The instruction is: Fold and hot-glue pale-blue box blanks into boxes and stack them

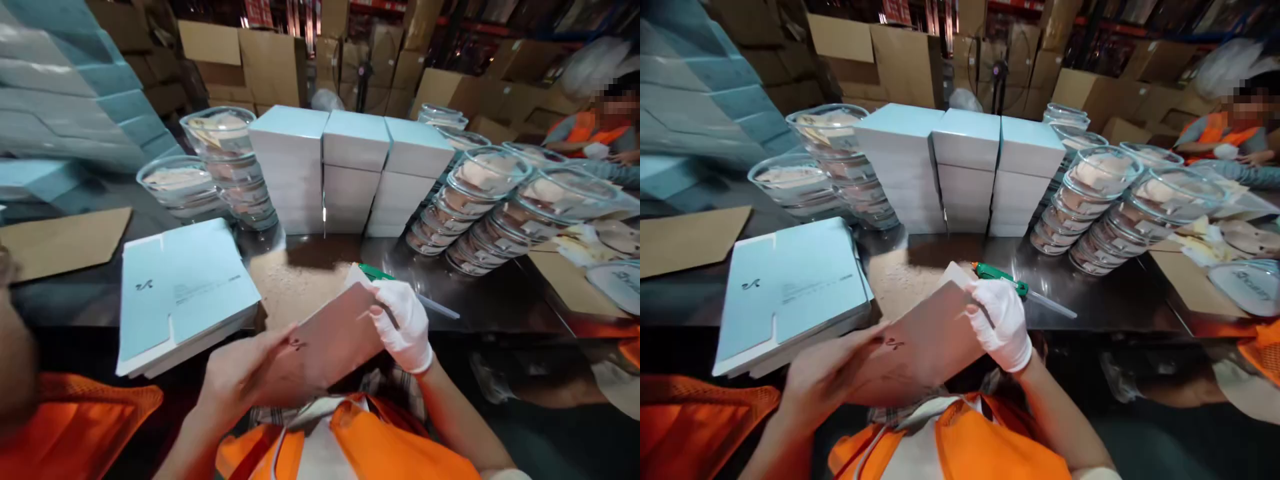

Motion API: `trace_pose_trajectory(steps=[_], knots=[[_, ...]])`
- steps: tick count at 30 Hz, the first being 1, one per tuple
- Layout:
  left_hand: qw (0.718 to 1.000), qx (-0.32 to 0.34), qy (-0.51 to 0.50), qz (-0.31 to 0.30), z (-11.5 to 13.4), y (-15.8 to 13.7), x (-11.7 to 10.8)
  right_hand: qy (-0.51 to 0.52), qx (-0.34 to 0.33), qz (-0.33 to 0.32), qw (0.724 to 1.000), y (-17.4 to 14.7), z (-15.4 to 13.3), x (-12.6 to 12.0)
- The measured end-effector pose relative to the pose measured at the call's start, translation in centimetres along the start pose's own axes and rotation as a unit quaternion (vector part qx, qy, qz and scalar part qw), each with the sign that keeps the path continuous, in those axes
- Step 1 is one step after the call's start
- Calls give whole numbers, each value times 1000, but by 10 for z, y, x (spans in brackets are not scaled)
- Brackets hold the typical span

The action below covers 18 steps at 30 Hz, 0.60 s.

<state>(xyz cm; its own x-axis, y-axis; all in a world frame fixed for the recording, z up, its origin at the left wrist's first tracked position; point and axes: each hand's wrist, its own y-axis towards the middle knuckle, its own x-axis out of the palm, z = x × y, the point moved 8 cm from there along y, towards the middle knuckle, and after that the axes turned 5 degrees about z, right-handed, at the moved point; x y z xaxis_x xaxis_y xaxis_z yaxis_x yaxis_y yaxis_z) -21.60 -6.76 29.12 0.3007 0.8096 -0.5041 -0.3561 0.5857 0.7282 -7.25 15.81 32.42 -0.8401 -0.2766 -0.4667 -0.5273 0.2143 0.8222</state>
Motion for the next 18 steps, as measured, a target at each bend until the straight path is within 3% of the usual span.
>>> trace_pose_trajectory(steps=[3,5,7,9,11,13,14,18], knots=[[999,-14,35,18,-17,-16,5,60,57,-72,994,-13,12,3],[999,-20,34,6,-26,-27,5,129,104,-179,970,-22,21,18],[999,-14,23,-16,-32,-34,4,230,177,-333,897,-35,29,44],[999,-20,23,-41,-38,-38,4,330,256,-467,779,-54,31,69],[996,-36,30,-72,-48,-42,9,409,310,-547,661,-77,26,87],[992,-42,32,-116,-56,-51,20,457,328,-587,582,-103,19,101],[988,-45,38,-142,-61,-57,28,472,331,-591,564,-117,16,108],[969,-52,67,-231,-65,-89,63,526,353,-547,548,-157,9,123]])
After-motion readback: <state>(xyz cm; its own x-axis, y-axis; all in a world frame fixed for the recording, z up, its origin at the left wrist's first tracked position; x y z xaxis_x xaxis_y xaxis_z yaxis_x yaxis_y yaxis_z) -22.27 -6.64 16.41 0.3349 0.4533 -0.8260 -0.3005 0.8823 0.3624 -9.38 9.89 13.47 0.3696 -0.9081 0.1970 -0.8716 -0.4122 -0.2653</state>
